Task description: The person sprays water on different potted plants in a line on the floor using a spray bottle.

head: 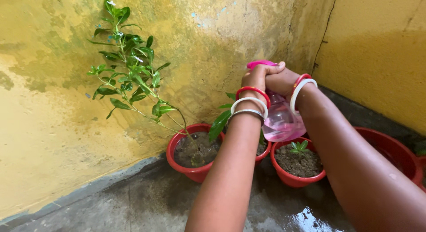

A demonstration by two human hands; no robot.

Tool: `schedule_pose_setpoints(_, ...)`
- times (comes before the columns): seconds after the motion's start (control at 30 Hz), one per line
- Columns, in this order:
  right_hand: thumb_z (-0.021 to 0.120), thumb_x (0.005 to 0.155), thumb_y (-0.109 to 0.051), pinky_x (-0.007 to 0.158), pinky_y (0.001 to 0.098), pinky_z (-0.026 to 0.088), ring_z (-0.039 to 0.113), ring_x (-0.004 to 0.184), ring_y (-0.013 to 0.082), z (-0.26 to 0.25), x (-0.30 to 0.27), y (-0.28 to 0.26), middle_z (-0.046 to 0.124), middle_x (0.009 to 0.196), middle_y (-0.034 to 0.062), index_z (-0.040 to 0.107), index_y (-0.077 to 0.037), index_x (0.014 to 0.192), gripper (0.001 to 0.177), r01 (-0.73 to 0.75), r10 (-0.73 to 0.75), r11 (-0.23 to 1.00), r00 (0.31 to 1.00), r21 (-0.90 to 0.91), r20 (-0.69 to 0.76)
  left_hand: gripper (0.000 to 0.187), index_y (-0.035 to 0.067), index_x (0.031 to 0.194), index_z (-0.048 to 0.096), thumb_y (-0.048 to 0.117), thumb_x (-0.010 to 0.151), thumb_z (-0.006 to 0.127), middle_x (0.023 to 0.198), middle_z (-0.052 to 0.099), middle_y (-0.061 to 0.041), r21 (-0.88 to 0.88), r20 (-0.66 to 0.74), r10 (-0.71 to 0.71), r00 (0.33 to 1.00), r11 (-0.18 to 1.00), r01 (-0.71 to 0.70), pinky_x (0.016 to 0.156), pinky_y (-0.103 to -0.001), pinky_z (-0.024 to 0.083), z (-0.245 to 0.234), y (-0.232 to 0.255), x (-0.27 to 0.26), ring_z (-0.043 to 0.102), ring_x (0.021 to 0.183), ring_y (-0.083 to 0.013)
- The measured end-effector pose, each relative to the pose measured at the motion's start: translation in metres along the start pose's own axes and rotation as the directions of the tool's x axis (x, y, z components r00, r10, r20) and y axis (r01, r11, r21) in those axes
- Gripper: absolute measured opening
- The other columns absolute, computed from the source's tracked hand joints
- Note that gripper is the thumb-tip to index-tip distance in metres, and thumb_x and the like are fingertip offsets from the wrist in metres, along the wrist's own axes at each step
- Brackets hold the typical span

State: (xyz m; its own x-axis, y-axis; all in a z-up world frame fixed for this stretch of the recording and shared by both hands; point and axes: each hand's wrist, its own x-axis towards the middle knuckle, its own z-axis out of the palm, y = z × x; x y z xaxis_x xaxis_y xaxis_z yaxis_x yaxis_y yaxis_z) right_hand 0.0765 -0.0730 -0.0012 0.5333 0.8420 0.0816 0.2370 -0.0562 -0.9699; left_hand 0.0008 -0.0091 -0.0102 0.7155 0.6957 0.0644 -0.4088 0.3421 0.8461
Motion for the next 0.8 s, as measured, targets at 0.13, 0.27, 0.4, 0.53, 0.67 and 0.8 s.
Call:
schedule_pose_setpoints(0.13, 0.072, 0.084, -0.015, 0.070, 0.0328, 0.055, 0.067, 0.085, 0.0138, 0.000, 0.007, 0.011, 0.074, 0.099, 0.0076, 0.073, -0.007, 0.107, 0.025, 0.052, -0.053, 0.998, 0.998, -0.028, -0.021, 0.030, 0.002, 0.084, 0.074, 0.013, 0.059, 0.087, 0.087, 0.073, -0.013, -0.044, 0.036, -0.024, 0.999, 0.999, 0.026, 0.075, -0.035, 0.052, -0.003, -0.007, 0.004, 0.067, 0.077, -0.0238)
schedule_pose_setpoints(0.27, 0.071, 0.085, -0.019, 0.069, 0.0343, 0.053, 0.066, 0.084, 0.0147, -0.004, 0.005, 0.013, 0.073, 0.097, 0.0072, 0.072, -0.007, 0.110, 0.028, -0.036, 0.034, 0.997, 0.999, -0.075, -0.028, 0.029, 0.001, 0.082, 0.074, 0.014, 0.059, 0.087, 0.087, 0.074, -0.011, -0.033, -0.005, -0.062, 0.998, 0.998, 0.062, 0.077, -0.035, 0.051, -0.002, -0.012, 0.005, 0.067, 0.079, -0.0236)
schedule_pose_setpoints(0.4, 0.071, 0.084, -0.021, 0.070, 0.0302, 0.055, 0.065, 0.086, 0.0099, 0.000, 0.005, 0.012, 0.074, 0.100, 0.0039, 0.072, -0.011, 0.115, 0.032, 0.100, -0.099, 0.988, 0.995, -0.115, 0.017, 0.032, -0.002, 0.083, 0.076, 0.016, 0.059, 0.088, 0.088, 0.075, -0.011, 0.052, -0.064, -0.016, 0.998, 0.998, 0.019, 0.080, -0.032, 0.050, -0.004, -0.009, 0.003, 0.067, 0.082, -0.0228)
schedule_pose_setpoints(0.53, 0.068, 0.088, -0.019, 0.067, 0.0329, 0.056, 0.065, 0.083, 0.0131, 0.002, 0.001, 0.005, 0.072, 0.097, 0.0073, 0.072, -0.007, 0.113, 0.029, 0.097, -0.094, 0.991, 0.995, -0.089, 0.028, 0.038, 0.003, 0.089, 0.073, 0.011, 0.055, 0.088, 0.089, 0.074, -0.012, 0.017, -0.085, 0.052, 0.995, 0.999, -0.050, 0.082, -0.032, 0.051, -0.002, -0.001, 0.003, 0.069, 0.084, -0.0235)
schedule_pose_setpoints(0.67, 0.066, 0.089, -0.015, 0.066, 0.0347, 0.057, 0.068, 0.082, 0.0149, 0.006, -0.008, -0.013, 0.072, 0.096, 0.0075, 0.069, -0.007, 0.112, 0.024, 0.099, -0.099, 0.995, 0.995, 0.005, -0.001, 0.037, 0.001, 0.089, 0.072, 0.013, 0.057, 0.087, 0.088, 0.074, -0.014, 0.005, 0.039, 0.077, 0.996, 0.997, -0.077, 0.078, -0.035, 0.052, -0.002, 0.012, 0.004, 0.068, 0.082, -0.0252)
schedule_pose_setpoints(0.8, 0.063, 0.092, -0.017, 0.065, 0.0337, 0.057, 0.068, 0.080, 0.0139, 0.006, -0.010, -0.024, 0.073, 0.095, 0.0060, 0.069, -0.009, 0.113, 0.023, 0.087, -0.089, 0.994, 0.996, -0.069, -0.031, 0.035, 0.002, 0.089, 0.074, 0.016, 0.059, 0.086, 0.089, 0.074, -0.013, 0.006, 0.088, 0.111, 0.990, 0.994, -0.112, 0.077, -0.034, 0.052, -0.003, 0.015, 0.005, 0.068, 0.082, -0.0235)
